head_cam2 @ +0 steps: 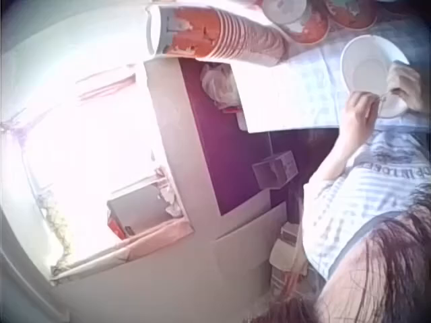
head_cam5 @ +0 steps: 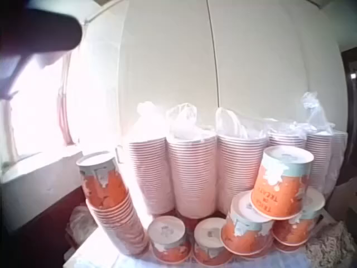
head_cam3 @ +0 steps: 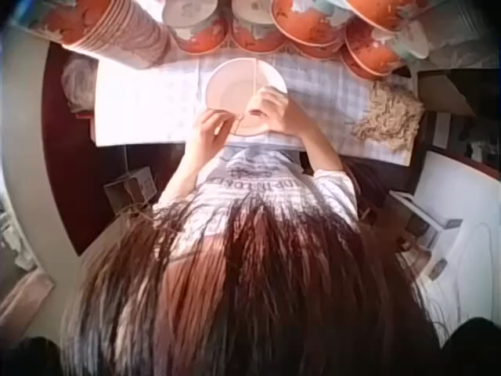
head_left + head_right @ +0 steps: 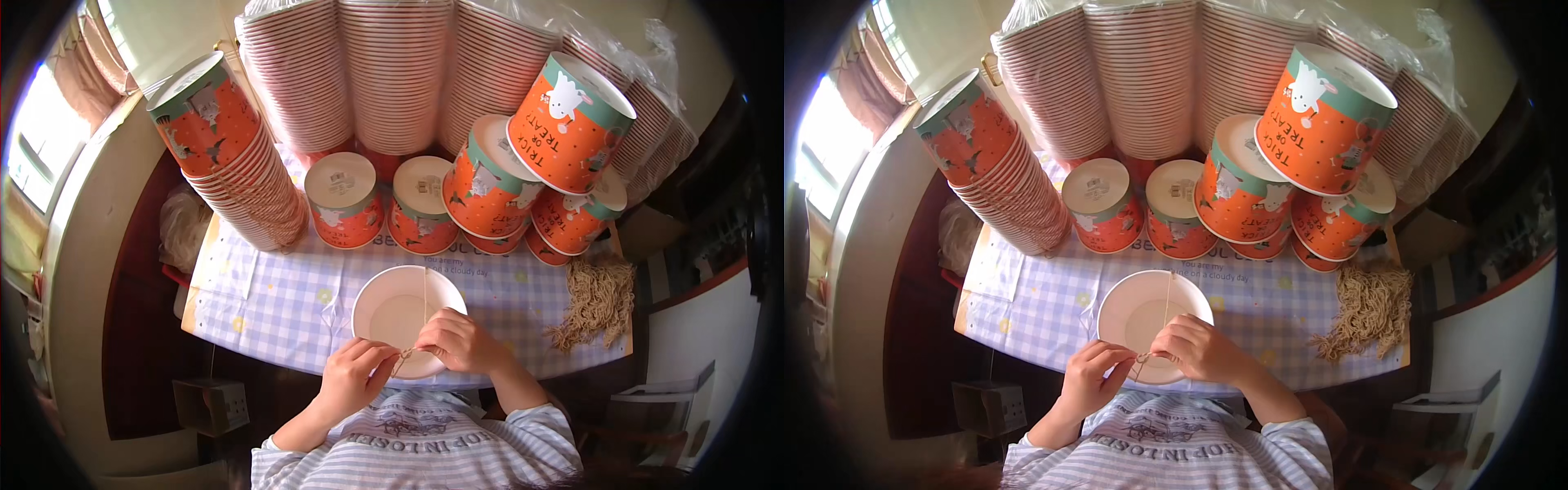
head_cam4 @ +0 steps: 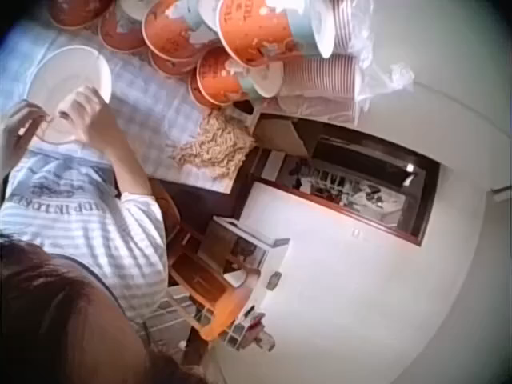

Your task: Attaching elastic strings to paper buckets for packaging.

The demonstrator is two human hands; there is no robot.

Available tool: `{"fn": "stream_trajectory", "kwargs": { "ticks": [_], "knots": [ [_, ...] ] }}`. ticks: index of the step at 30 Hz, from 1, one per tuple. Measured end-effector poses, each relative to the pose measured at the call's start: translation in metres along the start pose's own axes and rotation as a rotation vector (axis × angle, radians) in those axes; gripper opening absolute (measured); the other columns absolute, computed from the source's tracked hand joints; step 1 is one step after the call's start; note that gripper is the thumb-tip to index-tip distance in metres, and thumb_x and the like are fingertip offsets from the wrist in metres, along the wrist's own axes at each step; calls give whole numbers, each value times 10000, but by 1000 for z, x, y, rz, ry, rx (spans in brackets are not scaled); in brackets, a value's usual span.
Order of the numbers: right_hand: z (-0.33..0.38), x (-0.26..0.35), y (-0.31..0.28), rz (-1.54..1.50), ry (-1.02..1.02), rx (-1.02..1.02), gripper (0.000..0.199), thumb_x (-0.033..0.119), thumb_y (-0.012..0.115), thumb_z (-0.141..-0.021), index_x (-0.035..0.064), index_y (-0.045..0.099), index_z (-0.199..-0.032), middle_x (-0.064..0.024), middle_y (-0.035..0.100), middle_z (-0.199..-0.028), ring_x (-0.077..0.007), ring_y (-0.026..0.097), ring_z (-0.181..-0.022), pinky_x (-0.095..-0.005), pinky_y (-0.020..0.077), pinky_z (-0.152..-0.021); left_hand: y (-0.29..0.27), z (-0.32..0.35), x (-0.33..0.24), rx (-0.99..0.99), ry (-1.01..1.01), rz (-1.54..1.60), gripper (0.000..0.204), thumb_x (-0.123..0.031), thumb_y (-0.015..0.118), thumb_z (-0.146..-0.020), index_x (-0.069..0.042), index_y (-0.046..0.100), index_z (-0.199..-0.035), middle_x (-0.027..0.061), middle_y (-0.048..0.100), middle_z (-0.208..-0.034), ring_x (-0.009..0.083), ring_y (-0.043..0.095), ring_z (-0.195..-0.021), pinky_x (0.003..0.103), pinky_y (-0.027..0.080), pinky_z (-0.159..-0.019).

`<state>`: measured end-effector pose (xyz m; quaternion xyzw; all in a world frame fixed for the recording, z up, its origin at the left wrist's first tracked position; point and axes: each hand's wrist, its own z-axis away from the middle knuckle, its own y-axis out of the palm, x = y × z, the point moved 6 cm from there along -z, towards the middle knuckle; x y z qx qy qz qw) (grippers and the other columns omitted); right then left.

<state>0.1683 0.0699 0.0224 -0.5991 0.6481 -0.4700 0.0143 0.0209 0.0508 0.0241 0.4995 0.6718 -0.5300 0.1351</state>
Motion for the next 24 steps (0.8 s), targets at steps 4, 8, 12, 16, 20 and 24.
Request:
{"fn": "stream_trajectory", "kwargs": {
  "ticks": [4,8,12,16,20,24],
  "knots": [
    [0,-1,2,2,18,3,207,39,668,-678,56,537,-838,-47,552,-787,-221,537,-762,-325,460,-683,-7,3,2,6,-14,-18,141,-12,660,-674,-44,620,-805,70,617,-776,221,584,-685,299,472,-576],
    [0,-1,4,10,25,5,196,51,667,-682,57,547,-836,-43,551,-785,-219,537,-761,-325,459,-686,-10,4,3,13,-31,28,147,5,649,-669,-44,621,-804,72,620,-773,220,574,-659,297,464,-566],
    [-1,0,4,0,26,-2,187,57,667,-685,59,555,-834,-41,553,-786,-217,537,-761,-326,458,-688,-7,5,5,49,-74,110,141,17,634,-680,-41,614,-807,65,625,-780,188,578,-656,273,459,-566],
    [-2,2,4,-12,19,-11,184,60,669,-684,61,559,-831,-39,555,-784,-214,539,-757,-326,456,-682,12,19,23,138,-421,541,167,16,581,-761,-14,534,-919,47,616,-750,92,570,-649,219,439,-563],
    [-2,2,3,-30,23,-38,181,64,674,-687,62,560,-828,-39,556,-766,-213,539,-740,-323,454,-667,26,24,29,177,-495,956,206,3,535,-812,7,452,-1000,34,591,-701,49,544,-619,196,427,-546],
    [-1,1,5,-35,27,-48,174,68,677,-691,62,562,-822,-39,556,-757,-212,539,-732,-321,454,-661,21,23,28,219,-501,703,151,0,542,-808,6,485,-948,37,577,-669,49,538,-595,197,421,-522]
  ]
}}
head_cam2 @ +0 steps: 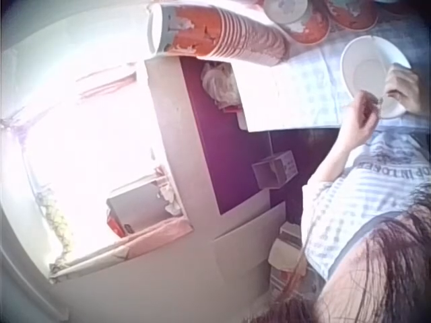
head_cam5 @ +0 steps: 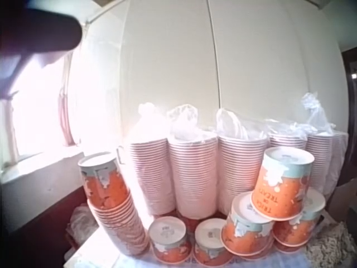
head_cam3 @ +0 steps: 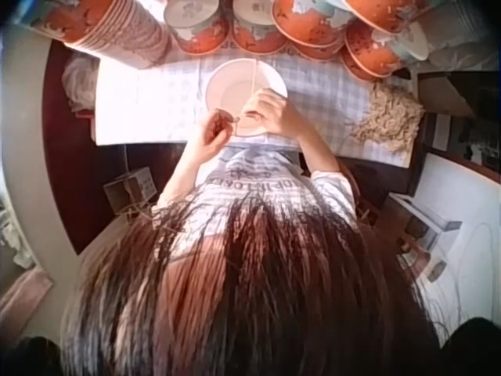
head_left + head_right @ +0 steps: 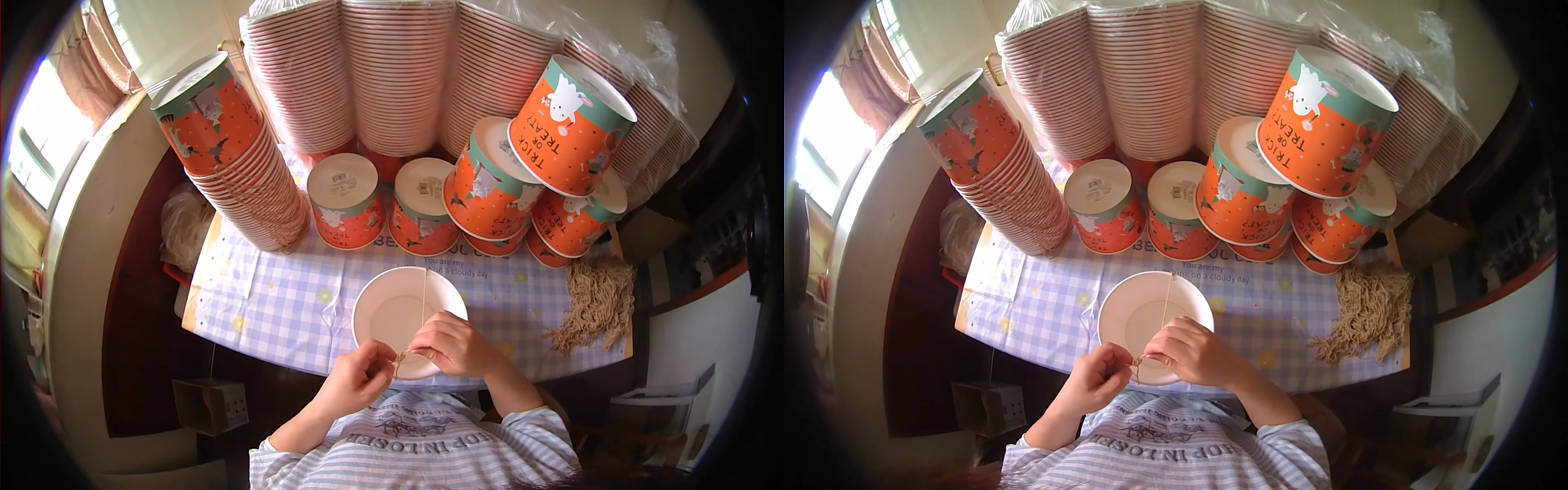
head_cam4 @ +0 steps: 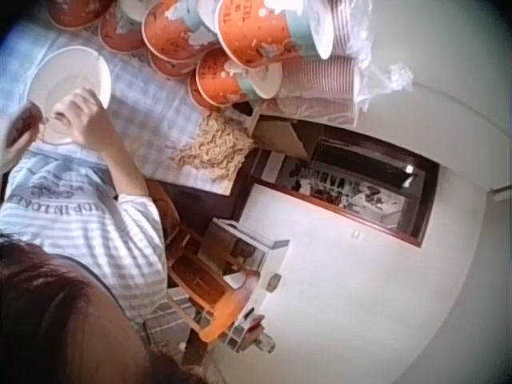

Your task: Attaching elastic strings to paper buckets for packaging.

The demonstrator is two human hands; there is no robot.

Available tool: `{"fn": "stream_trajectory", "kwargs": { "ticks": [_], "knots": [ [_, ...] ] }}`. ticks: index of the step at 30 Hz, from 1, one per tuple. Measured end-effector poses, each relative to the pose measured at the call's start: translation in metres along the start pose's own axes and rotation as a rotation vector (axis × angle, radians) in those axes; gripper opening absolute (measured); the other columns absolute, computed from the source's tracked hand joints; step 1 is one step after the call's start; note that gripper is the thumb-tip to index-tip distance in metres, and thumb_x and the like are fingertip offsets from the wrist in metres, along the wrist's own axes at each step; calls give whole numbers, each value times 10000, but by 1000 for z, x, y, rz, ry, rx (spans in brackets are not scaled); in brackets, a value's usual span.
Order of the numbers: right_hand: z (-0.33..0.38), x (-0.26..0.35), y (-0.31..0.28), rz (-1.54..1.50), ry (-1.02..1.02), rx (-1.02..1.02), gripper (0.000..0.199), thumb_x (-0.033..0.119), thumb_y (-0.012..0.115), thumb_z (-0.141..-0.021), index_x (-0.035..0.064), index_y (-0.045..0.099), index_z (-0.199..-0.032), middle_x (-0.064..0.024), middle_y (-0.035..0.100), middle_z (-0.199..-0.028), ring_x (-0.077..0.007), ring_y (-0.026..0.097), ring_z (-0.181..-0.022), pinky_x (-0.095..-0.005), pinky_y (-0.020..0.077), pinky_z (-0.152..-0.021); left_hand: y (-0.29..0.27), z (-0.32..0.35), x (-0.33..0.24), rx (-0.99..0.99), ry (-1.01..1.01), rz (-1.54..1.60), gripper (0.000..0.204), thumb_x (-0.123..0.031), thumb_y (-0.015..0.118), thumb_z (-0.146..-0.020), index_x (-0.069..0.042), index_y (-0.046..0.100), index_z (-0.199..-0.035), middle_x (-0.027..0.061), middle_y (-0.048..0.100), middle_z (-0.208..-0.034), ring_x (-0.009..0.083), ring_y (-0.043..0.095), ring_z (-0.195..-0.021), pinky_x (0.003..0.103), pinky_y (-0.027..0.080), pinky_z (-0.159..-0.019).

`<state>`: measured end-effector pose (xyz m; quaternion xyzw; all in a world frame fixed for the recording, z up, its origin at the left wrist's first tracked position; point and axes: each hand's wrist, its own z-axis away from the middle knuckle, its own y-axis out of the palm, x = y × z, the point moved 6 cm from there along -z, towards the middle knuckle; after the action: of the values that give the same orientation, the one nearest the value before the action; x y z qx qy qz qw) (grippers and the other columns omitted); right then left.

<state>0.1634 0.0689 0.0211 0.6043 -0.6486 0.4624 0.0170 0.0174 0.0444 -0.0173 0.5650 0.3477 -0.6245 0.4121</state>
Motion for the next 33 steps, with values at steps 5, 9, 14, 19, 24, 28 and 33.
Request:
{"fn": "stream_trajectory", "kwargs": {
  "ticks": [5,9,14,19,24,28,33],
  "knots": [
    [0,1,0,10,-6,-5,162,69,671,-700,61,569,-825,-39,562,-765,-211,539,-729,-318,454,-666,1,-2,-7,-122,78,-197,62,-17,571,-790,-2,538,-841,52,549,-619,50,496,-507,204,381,-455],
    [1,0,-1,8,0,-4,160,71,670,-703,60,572,-829,-37,566,-769,-209,541,-730,-316,452,-671,1,-3,-16,-136,87,-259,88,-12,582,-778,-10,548,-859,41,532,-574,52,456,-454,206,357,-434],
    [1,1,-2,8,-4,-23,158,37,682,-683,51,610,-823,-27,587,-778,-197,561,-713,-306,461,-645,1,-5,-22,-216,161,-407,122,-8,607,-752,-43,587,-868,21,480,-502,42,362,-398,218,305,-388],
    [2,1,-1,25,-6,-24,158,48,688,-684,53,614,-823,-26,589,-776,-194,561,-702,-306,459,-641,2,-6,-22,-275,200,-445,97,-10,640,-741,-45,621,-829,-4,448,-469,24,345,-392,202,269,-377],
    [3,1,-1,31,0,-33,167,52,690,-687,53,613,-835,-24,590,-775,-191,562,-701,-303,454,-631,3,-7,-24,-314,235,-451,62,-12,655,-748,-32,642,-806,-33,443,-452,1,351,-404,181,253,-378],
    [3,1,-2,28,7,-63,190,55,693,-691,64,607,-860,-29,586,-767,-193,559,-697,-303,449,-635,0,-6,-14,-303,165,-341,54,-20,631,-780,-14,644,-832,-35,473,-468,-7,378,-430,173,274,-388],
    [7,8,-8,97,61,-218,206,84,723,-668,83,592,-827,-23,567,-750,-195,545,-688,-308,438,-639,-2,-6,-11,-306,137,-310,49,-32,615,-802,-2,640,-830,-32,490,-479,-5,407,-449,168,290,-404]
  ]
}}
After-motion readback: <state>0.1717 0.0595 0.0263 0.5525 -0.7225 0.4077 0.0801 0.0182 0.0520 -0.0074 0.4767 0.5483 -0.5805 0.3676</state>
